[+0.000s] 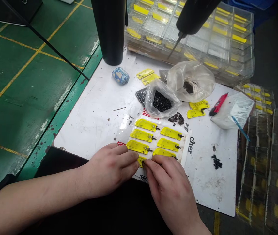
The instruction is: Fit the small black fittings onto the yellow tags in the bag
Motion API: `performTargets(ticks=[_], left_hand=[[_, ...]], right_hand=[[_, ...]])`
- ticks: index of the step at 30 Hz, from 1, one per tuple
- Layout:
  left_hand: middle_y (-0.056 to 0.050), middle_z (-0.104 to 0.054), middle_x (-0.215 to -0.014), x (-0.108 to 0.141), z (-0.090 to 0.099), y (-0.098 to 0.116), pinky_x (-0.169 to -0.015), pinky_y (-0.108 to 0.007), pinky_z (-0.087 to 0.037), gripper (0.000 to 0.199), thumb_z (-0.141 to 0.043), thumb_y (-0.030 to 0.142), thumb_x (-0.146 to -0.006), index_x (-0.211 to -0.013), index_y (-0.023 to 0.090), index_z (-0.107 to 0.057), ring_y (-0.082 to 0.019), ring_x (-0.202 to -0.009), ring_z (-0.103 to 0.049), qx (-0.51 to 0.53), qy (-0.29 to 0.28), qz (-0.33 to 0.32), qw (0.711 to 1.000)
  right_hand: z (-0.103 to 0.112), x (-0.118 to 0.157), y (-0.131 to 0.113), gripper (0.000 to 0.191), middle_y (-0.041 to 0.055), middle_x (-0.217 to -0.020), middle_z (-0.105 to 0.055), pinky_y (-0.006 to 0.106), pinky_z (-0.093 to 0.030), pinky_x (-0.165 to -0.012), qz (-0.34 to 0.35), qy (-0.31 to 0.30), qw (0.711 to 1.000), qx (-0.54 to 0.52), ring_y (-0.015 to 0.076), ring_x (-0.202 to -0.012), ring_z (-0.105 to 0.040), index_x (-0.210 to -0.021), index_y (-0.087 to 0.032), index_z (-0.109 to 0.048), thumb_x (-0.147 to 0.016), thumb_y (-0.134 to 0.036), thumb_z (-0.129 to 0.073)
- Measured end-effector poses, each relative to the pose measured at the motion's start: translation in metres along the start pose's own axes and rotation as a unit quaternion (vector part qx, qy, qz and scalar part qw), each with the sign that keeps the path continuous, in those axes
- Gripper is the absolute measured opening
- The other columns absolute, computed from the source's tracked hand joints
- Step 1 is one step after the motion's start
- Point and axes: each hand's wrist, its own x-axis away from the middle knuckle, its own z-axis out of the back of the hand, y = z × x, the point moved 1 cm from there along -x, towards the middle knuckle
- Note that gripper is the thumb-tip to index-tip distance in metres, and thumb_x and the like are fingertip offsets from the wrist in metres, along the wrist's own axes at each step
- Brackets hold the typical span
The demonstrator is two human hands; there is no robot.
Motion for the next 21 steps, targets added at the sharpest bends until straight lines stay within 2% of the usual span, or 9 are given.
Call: performTargets(ticks=[11,21], left_hand=[[-0.005,-0.082,-0.114,-0.0007,0.0012,0.0007,-0.074,-0.039,-0.056,0.021,-0.059,0.023,-0.114,-0.115,0.018,-0.079,-0.02,-0.087,-0.069,-0.01,-0.01,-0.004,1.0],[-0.006,-0.079,-0.115,-0.0052,0.0048,0.0062,-0.073,-0.041,-0.058,0.029,-0.053,0.025,-0.115,-0.134,0.017,-0.074,-0.023,-0.09,-0.071,-0.044,-0.076,-0.011,0.996]], right_hand=[[0.0011,-0.0003,-0.0003,0.018,0.0083,-0.117,-0.072,0.046,-0.057,-0.096,0.001,-0.004,1.0,0.003,0.025,-0.106,-0.065,-0.124,-0.019,-0.076,-0.11,-0.012,-0.068],[0.002,0.0008,-0.0008,0.02,0.009,-0.12,-0.073,0.047,-0.058,-0.098,-0.002,-0.004,1.0,0.004,0.0266,-0.109,-0.066,-0.126,-0.02,-0.075,-0.11,-0.012,-0.066]])
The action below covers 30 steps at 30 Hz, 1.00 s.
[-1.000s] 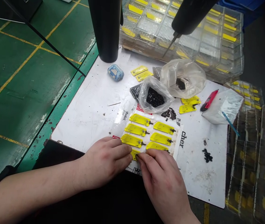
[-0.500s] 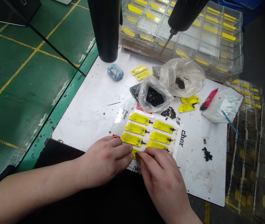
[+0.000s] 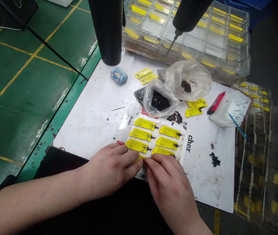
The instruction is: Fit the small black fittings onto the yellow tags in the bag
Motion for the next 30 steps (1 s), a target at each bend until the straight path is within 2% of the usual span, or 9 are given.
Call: performTargets(ticks=[8,15,22,26,30], left_hand=[[-0.005,-0.077,-0.113,-0.001,-0.002,0.003,-0.071,-0.043,-0.057,0.024,-0.061,0.024,-0.111,-0.13,0.018,-0.074,-0.023,-0.087,-0.068,-0.019,-0.016,-0.001,1.0],[-0.007,-0.077,-0.12,0.0,-0.003,0.007,-0.071,-0.043,-0.057,0.025,-0.063,0.024,-0.11,-0.132,0.019,-0.072,-0.023,-0.089,-0.068,-0.036,-0.027,0.006,0.999],[-0.007,-0.076,-0.117,-0.001,-0.002,0.006,-0.07,-0.044,-0.056,0.024,-0.064,0.024,-0.108,-0.129,0.019,-0.073,-0.024,-0.088,-0.067,-0.039,-0.041,0.003,0.998],[-0.007,-0.075,-0.114,-0.002,-0.002,0.006,-0.071,-0.043,-0.056,0.023,-0.065,0.025,-0.108,-0.129,0.019,-0.072,-0.023,-0.088,-0.067,-0.042,-0.048,0.001,0.998],[-0.007,-0.075,-0.114,-0.001,-0.002,0.006,-0.068,-0.043,-0.054,0.025,-0.063,0.024,-0.109,-0.132,0.019,-0.072,-0.024,-0.087,-0.067,-0.039,-0.044,0.003,0.998]], right_hand=[[0.011,0.0,0.003,0.016,0.0088,-0.12,-0.073,0.048,-0.053,-0.099,-0.006,-0.002,1.0,0.022,0.0285,-0.109,-0.065,-0.124,-0.021,-0.076,-0.111,-0.018,-0.068],[0.012,-0.004,0.007,0.014,0.007,-0.118,-0.073,0.047,-0.049,-0.095,-0.011,-0.033,0.999,0.041,0.0291,-0.109,-0.063,-0.117,-0.022,-0.076,-0.111,-0.017,-0.065],[0.014,-0.01,0.011,0.014,0.0085,-0.123,-0.073,0.048,-0.048,-0.1,0.035,-0.064,0.995,0.073,0.0311,-0.115,-0.063,-0.117,-0.022,-0.072,-0.11,-0.014,-0.063],[0.011,-0.008,0.01,0.014,0.0099,-0.125,-0.072,0.049,-0.047,-0.105,0.047,-0.059,0.994,0.077,0.0311,-0.116,-0.062,-0.119,-0.02,-0.069,-0.111,-0.012,-0.06],[0.008,-0.003,0.007,0.015,0.0106,-0.125,-0.072,0.049,-0.047,-0.105,0.049,-0.039,0.996,0.056,0.0298,-0.115,-0.061,-0.123,-0.018,-0.069,-0.111,-0.011,-0.062]])
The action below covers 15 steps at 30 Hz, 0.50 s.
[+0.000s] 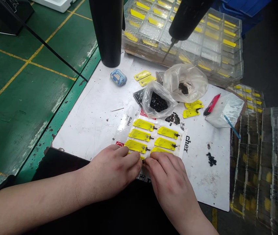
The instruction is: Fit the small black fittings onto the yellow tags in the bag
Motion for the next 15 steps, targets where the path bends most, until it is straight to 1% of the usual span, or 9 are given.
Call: performTargets(ticks=[3,6,9,11,13,15], left_hand=[[-0.008,-0.075,-0.118,0.001,-0.001,0.0,-0.068,-0.043,-0.054,0.026,-0.062,0.024,-0.109,-0.133,0.018,-0.071,-0.024,-0.089,-0.068,0.001,0.003,-0.003,1.0],[-0.01,-0.075,-0.118,0.002,-0.003,0.001,-0.069,-0.042,-0.054,0.027,-0.064,0.024,-0.108,-0.133,0.017,-0.071,-0.024,-0.089,-0.068,-0.002,0.005,-0.007,1.0],[-0.009,-0.076,-0.115,0.002,-0.004,0.0,-0.07,-0.043,-0.055,0.028,-0.067,0.023,-0.105,-0.132,0.017,-0.071,-0.025,-0.088,-0.068,-0.006,0.007,-0.014,1.0],[-0.009,-0.077,-0.116,0.002,-0.004,0.0,-0.072,-0.044,-0.056,0.028,-0.066,0.022,-0.105,-0.132,0.017,-0.072,-0.025,-0.089,-0.068,-0.005,0.015,-0.017,1.0],[-0.008,-0.077,-0.119,0.003,-0.004,-0.001,-0.075,-0.043,-0.056,0.027,-0.062,0.021,-0.107,-0.133,0.018,-0.072,-0.024,-0.091,-0.068,0.0,0.022,-0.016,1.0],[-0.008,-0.078,-0.123,0.004,-0.004,-0.001,-0.078,-0.043,-0.056,0.028,-0.059,0.021,-0.11,-0.134,0.019,-0.071,-0.024,-0.093,-0.069,0.005,0.026,-0.014,1.0]], right_hand=[[0.003,0.002,-0.003,0.022,0.01,-0.124,-0.072,0.048,-0.05,-0.103,0.008,0.004,1.0,-0.021,0.0278,-0.113,-0.062,-0.131,-0.017,-0.07,-0.111,-0.011,-0.062],[0.009,0.003,-0.007,0.031,0.0102,-0.125,-0.073,0.048,-0.053,-0.102,0.019,-0.018,0.999,-0.034,0.028,-0.114,-0.062,-0.141,-0.017,-0.07,-0.111,-0.012,-0.062],[0.018,0.001,-0.004,0.032,0.0097,-0.124,-0.074,0.049,-0.056,-0.1,0.017,-0.039,0.998,-0.044,0.0284,-0.113,-0.064,-0.142,-0.02,-0.071,-0.112,-0.015,-0.062],[0.024,-0.004,0.009,0.031,0.0096,-0.125,-0.073,0.048,-0.057,-0.1,0.006,-0.019,0.999,-0.044,0.028,-0.114,-0.066,-0.142,-0.022,-0.071,-0.113,-0.02,-0.063],[0.031,-0.013,0.032,0.029,0.0102,-0.124,-0.073,0.046,-0.058,-0.1,-0.022,0.035,0.999,-0.015,0.0277,-0.114,-0.068,-0.14,-0.022,-0.073,-0.113,-0.024,-0.064],[0.037,-0.026,0.06,0.024,0.0101,-0.118,-0.075,0.046,-0.058,-0.097,-0.065,0.092,0.993,0.038,0.0276,-0.108,-0.07,-0.132,-0.019,-0.077,-0.112,-0.027,-0.066]])
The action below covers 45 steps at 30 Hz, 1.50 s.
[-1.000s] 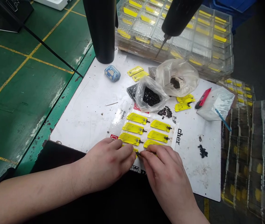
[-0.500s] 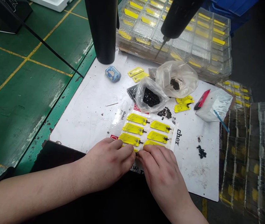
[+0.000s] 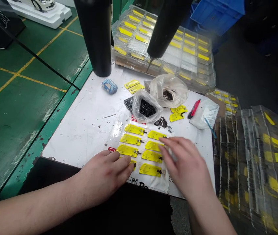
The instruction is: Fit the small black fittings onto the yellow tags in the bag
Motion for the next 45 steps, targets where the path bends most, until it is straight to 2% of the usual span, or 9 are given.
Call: performTargets(ticks=[2,6,12,19,25,30,34,39,45], left_hand=[[-0.009,-0.078,-0.124,0.001,0.0,0.0,-0.079,-0.042,-0.056,0.029,-0.057,0.021,-0.111,-0.136,0.019,-0.071,-0.024,-0.095,-0.07,0.002,0.002,0.002,1.0],[-0.009,-0.079,-0.122,0.002,0.002,0.001,-0.076,-0.041,-0.055,0.027,-0.055,0.021,-0.112,-0.133,0.018,-0.072,-0.023,-0.094,-0.07,-0.001,0.023,0.004,1.0],[-0.009,-0.08,-0.121,0.005,0.004,0.002,-0.072,-0.042,-0.057,0.029,-0.054,0.022,-0.113,-0.137,0.017,-0.071,-0.024,-0.093,-0.072,0.01,0.05,0.009,0.999],[-0.01,-0.083,-0.115,0.01,0.023,0.001,-0.07,-0.04,-0.058,0.032,-0.06,0.016,-0.108,-0.138,0.012,-0.072,-0.022,-0.089,-0.073,0.067,0.175,0.005,0.982],[-0.009,-0.082,-0.116,0.002,0.029,0.002,-0.085,-0.032,-0.064,0.03,-0.069,0.014,-0.106,-0.136,0.018,-0.074,-0.018,-0.099,-0.078,0.219,0.222,0.102,0.944],[-0.002,-0.083,-0.105,-0.024,0.037,-0.001,-0.075,-0.025,-0.058,0.022,-0.068,0.037,-0.11,-0.122,0.025,-0.081,-0.014,-0.087,-0.075,0.448,0.107,0.271,0.845],[0.0,-0.08,-0.096,-0.04,0.042,0.001,-0.075,-0.025,-0.054,0.028,-0.064,0.045,-0.112,-0.11,0.024,-0.082,-0.014,-0.085,-0.069,0.552,0.046,0.311,0.773],[0.0,-0.074,-0.089,-0.044,0.044,0.007,-0.076,-0.027,-0.049,0.027,-0.062,0.041,-0.111,-0.1,0.022,-0.076,-0.014,-0.084,-0.063,0.538,0.047,0.313,0.781],[-0.001,-0.07,-0.089,-0.042,0.039,0.008,-0.077,-0.027,-0.048,0.026,-0.061,0.039,-0.109,-0.095,0.02,-0.072,-0.015,-0.084,-0.061,0.581,0.058,0.315,0.748]], right_hand=[[-0.002,-0.019,0.024,0.019,0.0091,-0.111,-0.077,0.046,-0.058,-0.094,-0.031,0.017,0.998,0.048,0.0282,-0.102,-0.072,-0.119,-0.019,-0.082,-0.11,-0.027,-0.068],[-0.007,-0.051,0.049,0.017,0.009,-0.112,-0.08,0.047,-0.056,-0.093,-0.046,-0.074,0.991,0.098,0.0307,-0.106,-0.074,-0.113,-0.02,-0.085,-0.107,-0.027,-0.07],[-0.01,-0.068,0.04,0.013,0.0082,-0.108,-0.08,0.043,-0.048,-0.082,-0.041,-0.139,0.981,0.132,0.0292,-0.1,-0.073,-0.11,-0.022,-0.086,-0.102,-0.026,-0.076],[-0.008,-0.074,0.038,0.019,0.0076,-0.114,-0.081,0.045,-0.049,-0.087,-0.064,-0.189,0.966,0.164,0.0314,-0.106,-0.074,-0.108,-0.024,-0.086,-0.106,-0.025,-0.067],[0.01,-0.053,0.027,0.019,0.0067,-0.116,-0.081,0.041,-0.059,-0.09,-0.113,-0.093,0.987,-0.069,0.0286,-0.106,-0.076,-0.108,-0.025,-0.085,-0.106,-0.036,-0.07],[0.021,-0.016,-0.018,0.014,0.0033,-0.118,-0.081,0.031,-0.063,-0.088,-0.134,-0.053,0.935,-0.325,0.0232,-0.107,-0.078,-0.108,-0.031,-0.084,-0.106,-0.043,-0.078],[0.02,-0.001,-0.045,0.009,0.0007,-0.116,-0.079,0.026,-0.063,-0.092,-0.089,-0.044,0.941,-0.322,0.0177,-0.106,-0.077,-0.115,-0.034,-0.083,-0.109,-0.033,-0.076],[0.023,0.004,-0.057,0.013,0.0025,-0.115,-0.077,0.024,-0.064,-0.094,-0.031,0.004,0.97,-0.24,0.0159,-0.104,-0.077,-0.119,-0.03,-0.081,-0.11,-0.027,-0.072],[0.026,0.006,-0.066,0.019,0.0053,-0.121,-0.075,0.024,-0.064,-0.105,0.024,0.063,0.977,-0.202,0.0156,-0.11,-0.077,-0.127,-0.025,-0.077,-0.109,-0.019,-0.072]])
